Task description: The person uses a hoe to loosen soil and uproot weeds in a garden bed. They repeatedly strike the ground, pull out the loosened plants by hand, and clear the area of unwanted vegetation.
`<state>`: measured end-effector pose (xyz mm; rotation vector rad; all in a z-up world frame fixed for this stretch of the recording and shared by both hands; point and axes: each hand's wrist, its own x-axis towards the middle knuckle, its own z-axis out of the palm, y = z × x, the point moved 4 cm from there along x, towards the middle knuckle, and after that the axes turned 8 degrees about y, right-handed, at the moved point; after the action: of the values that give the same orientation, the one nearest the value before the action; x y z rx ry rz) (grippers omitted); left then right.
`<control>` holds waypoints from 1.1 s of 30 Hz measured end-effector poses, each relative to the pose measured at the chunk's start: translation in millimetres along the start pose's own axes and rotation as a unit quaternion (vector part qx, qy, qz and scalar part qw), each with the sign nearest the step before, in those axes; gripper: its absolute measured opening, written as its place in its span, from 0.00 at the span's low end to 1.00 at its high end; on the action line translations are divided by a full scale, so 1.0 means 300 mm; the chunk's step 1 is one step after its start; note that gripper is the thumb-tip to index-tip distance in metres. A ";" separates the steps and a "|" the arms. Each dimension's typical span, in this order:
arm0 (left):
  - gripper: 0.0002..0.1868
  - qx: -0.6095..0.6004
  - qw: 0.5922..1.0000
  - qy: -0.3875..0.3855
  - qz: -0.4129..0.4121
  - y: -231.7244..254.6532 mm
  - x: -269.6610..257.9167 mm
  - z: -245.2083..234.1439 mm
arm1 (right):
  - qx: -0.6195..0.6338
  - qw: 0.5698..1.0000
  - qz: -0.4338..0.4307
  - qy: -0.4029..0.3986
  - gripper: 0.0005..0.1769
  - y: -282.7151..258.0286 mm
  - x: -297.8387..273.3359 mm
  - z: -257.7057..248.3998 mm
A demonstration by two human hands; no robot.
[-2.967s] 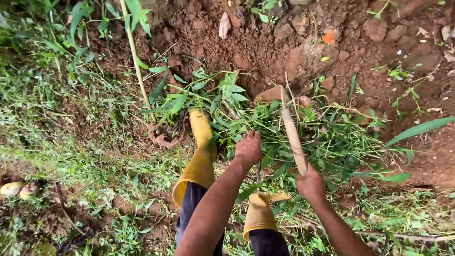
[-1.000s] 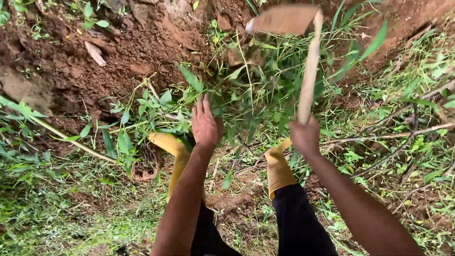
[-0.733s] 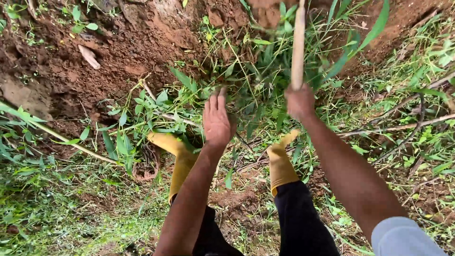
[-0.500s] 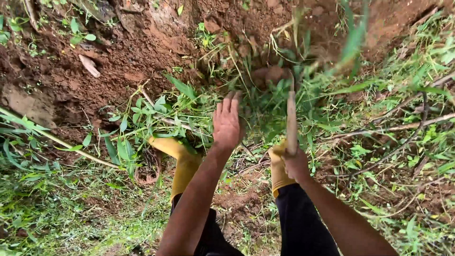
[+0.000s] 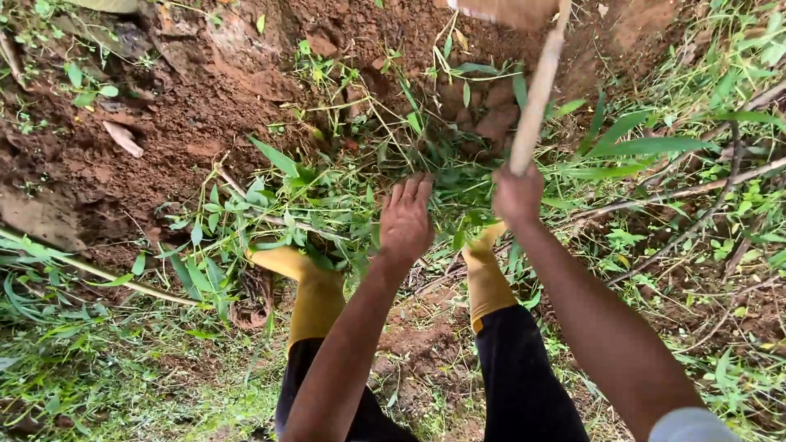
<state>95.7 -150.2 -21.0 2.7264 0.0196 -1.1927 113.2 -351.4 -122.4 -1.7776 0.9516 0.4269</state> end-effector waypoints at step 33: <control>0.38 0.063 0.997 -0.001 0.044 0.255 0.136 0.207 | -0.211 0.973 -0.052 -0.083 0.19 0.288 -0.030 -0.224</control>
<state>84.3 -237.5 -81.1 2.8007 -0.1802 -1.2127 31.4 -422.1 -142.6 -2.1220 0.6776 0.7400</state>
